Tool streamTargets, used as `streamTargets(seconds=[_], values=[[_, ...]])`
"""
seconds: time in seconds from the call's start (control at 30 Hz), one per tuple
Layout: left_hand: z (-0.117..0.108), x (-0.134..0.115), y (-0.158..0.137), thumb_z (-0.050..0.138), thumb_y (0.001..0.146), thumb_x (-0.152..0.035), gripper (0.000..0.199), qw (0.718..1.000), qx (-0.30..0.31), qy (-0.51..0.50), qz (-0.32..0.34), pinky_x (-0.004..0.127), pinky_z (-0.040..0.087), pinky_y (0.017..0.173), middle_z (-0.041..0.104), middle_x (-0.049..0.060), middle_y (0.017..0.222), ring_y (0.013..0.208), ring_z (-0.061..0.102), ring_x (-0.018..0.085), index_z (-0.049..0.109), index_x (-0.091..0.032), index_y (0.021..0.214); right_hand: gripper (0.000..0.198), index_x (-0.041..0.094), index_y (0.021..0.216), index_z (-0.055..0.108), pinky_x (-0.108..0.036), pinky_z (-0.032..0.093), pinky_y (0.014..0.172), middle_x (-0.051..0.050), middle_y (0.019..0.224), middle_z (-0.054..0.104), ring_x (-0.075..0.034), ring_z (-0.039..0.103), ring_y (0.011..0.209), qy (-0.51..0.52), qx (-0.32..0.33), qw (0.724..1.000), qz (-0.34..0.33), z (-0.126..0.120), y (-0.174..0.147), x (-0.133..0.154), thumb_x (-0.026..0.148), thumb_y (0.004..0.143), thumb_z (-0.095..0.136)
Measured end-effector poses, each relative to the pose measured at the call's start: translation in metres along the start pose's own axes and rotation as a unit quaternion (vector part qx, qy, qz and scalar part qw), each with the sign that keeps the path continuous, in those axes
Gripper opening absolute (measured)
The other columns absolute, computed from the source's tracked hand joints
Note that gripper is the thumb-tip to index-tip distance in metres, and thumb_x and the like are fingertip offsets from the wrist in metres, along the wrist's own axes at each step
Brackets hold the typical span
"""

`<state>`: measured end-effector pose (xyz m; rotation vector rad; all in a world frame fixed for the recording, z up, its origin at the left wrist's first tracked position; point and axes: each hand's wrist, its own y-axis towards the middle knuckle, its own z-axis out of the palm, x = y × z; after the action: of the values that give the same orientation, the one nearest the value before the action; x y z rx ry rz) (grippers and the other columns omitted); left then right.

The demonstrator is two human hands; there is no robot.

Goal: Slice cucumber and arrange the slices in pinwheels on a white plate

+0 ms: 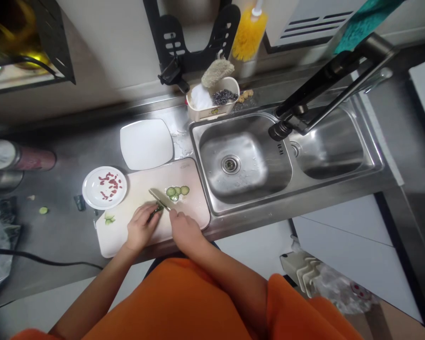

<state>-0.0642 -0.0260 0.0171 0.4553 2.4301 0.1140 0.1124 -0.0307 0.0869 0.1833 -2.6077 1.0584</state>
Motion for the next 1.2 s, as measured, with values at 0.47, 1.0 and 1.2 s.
streamTargets(seconds=[0.47,1.0,1.2], values=[[0.002,0.0,0.0,0.058,0.086,-0.022,0.016,0.999,-0.034,0.016,0.018,0.038,0.05,0.091,0.068,0.007,0.098,0.097,0.063,0.02,0.063,-0.018,0.101,0.033,0.016,0.11,0.047,-0.027,0.046,0.066,-0.01,0.091,0.063,-0.022,0.065,0.083,-0.02,0.065,0.998,0.017,-0.013,-0.041,-0.002,0.003,0.08,0.042],[0.002,0.0,0.0,0.059,0.085,-0.02,0.016,0.999,-0.033,0.02,0.029,0.038,0.051,0.091,0.068,0.008,0.098,0.097,0.063,0.02,0.062,-0.017,0.1,0.029,0.015,0.108,0.047,-0.03,0.049,0.067,-0.011,0.092,0.063,-0.025,0.066,0.086,-0.015,0.075,0.997,0.015,-0.018,-0.042,0.0,0.004,0.082,0.043],[0.002,0.001,0.0,0.058,0.085,-0.02,0.016,0.999,-0.033,0.017,0.024,0.039,0.051,0.091,0.068,0.008,0.097,0.097,0.063,0.02,0.063,-0.018,0.1,0.033,0.014,0.109,0.047,-0.029,0.049,0.069,-0.011,0.093,0.063,-0.025,0.066,0.087,-0.013,0.087,0.996,0.007,-0.021,-0.041,0.001,0.009,0.077,0.054]])
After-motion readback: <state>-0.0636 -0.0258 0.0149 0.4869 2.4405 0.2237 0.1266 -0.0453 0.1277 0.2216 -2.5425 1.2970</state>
